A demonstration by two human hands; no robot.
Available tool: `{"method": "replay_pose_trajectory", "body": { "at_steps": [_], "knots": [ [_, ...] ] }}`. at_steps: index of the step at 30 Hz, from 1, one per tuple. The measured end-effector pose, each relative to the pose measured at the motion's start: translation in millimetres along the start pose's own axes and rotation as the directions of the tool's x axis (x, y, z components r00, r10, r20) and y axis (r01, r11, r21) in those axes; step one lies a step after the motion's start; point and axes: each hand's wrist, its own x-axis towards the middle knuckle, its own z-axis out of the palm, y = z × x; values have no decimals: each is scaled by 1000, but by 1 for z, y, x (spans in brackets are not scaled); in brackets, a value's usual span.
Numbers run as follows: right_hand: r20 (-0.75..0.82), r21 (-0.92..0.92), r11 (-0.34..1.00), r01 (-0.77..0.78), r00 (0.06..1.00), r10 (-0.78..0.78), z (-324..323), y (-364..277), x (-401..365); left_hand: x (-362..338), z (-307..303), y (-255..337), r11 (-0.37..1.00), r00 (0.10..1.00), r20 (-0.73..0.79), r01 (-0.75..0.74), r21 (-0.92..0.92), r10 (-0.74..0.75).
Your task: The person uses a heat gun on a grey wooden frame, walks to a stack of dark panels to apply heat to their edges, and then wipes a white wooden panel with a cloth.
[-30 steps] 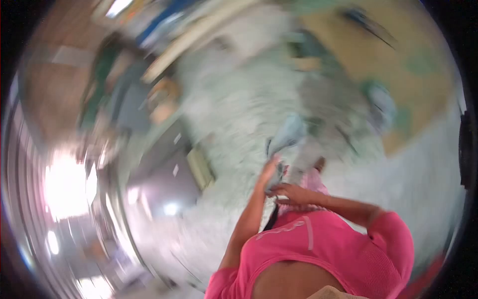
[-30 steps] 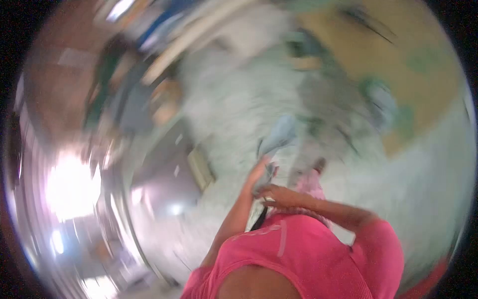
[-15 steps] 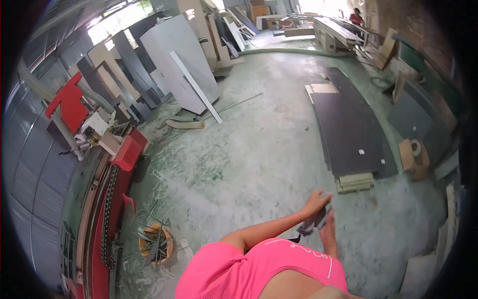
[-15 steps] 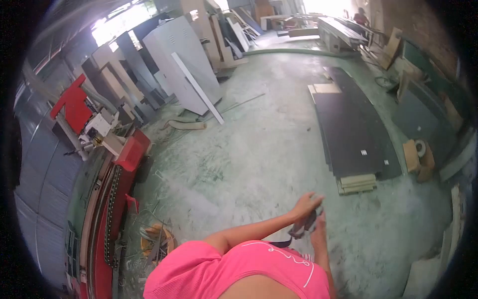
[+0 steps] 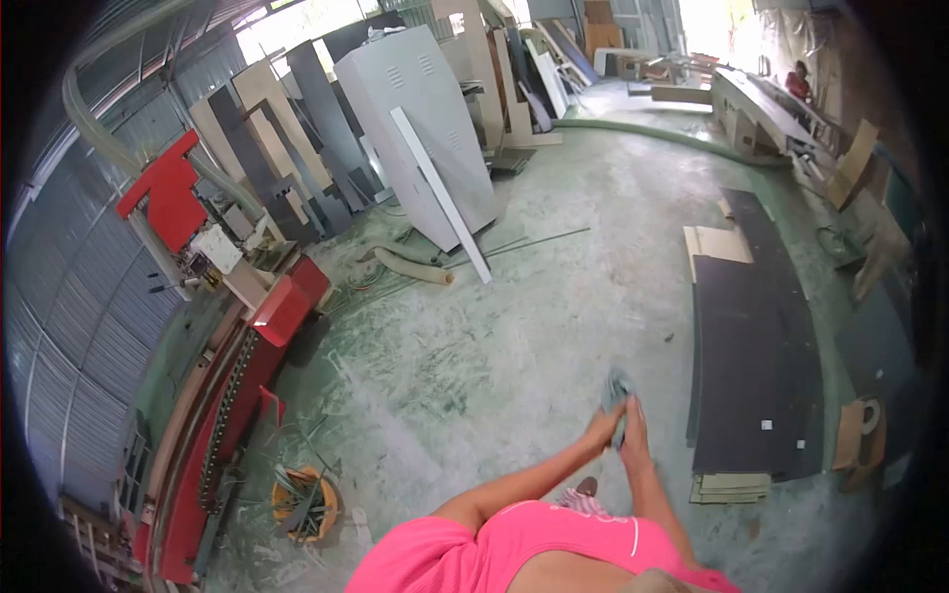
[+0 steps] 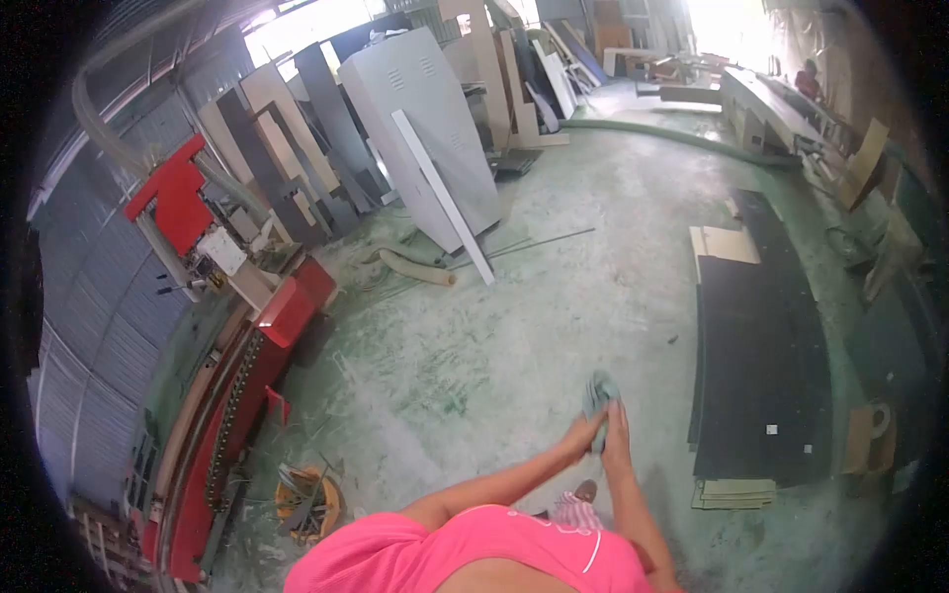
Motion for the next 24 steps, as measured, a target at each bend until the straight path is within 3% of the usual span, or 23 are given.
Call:
{"method": "replay_pose_trajectory", "body": {
  "at_steps": [1, 2, 3, 4, 5, 7, 8, 10, 13, 15, 17, 19, 21, 24],
  "knots": [
    [94, -65, 995, -74, 992, 79, 20, -16, 25, 39, -9, 14, 983, 989, -24, 144, -115, -148],
    [155, -380, 922, 80, 988, -21, 18, 6, 80, 83, -21, 25, 933, 958, -29, 269, -238, -284],
    [251, -640, 727, 248, 962, -107, 15, 25, 134, 121, -32, 31, 943, 988, -27, 139, -303, -155],
    [320, -810, 449, 377, 926, -200, 32, 14, 165, 155, -37, 39, 930, 999, -31, 11, -366, -24],
    [411, -886, 113, 450, 874, -258, 53, 0, 193, 186, -39, 55, 897, 991, -104, 25, -441, -79],
    [398, -841, 307, 446, 894, -207, 72, -8, 260, 235, -39, 91, 852, 975, -169, 36, -523, -145],
    [401, -841, 304, 447, 893, -203, 79, -12, 288, 252, -37, 114, 860, 974, -192, 4, -510, -118],
    [338, -728, 591, 347, 932, -131, 95, -18, 342, 293, -40, 147, 870, 972, -219, -33, -492, -86],
    [300, -740, 614, 274, 952, -64, 117, -41, 408, 354, -41, 181, 933, 956, -272, 2, -359, -107],
    [296, -767, 577, 279, 953, -67, 128, -51, 463, 395, -34, 211, 995, 935, -354, -26, -98, -10],
    [284, -797, 535, 280, 956, -78, 133, -53, 522, 483, -42, 201, 994, 945, -326, -26, -108, -10],
    [240, -822, 479, 309, 950, -202, 140, -56, 591, 555, -35, 216, 997, 899, -433, -77, 0, 69],
    [264, -814, 485, 319, 947, -181, 136, -68, 654, 611, -23, 230, 988, 906, -422, -102, -116, 44],
    [192, -850, 459, 259, 963, -189, 155, -96, 747, 693, -14, 282, 997, 924, -375, -62, 39, 72]
  ]
}}
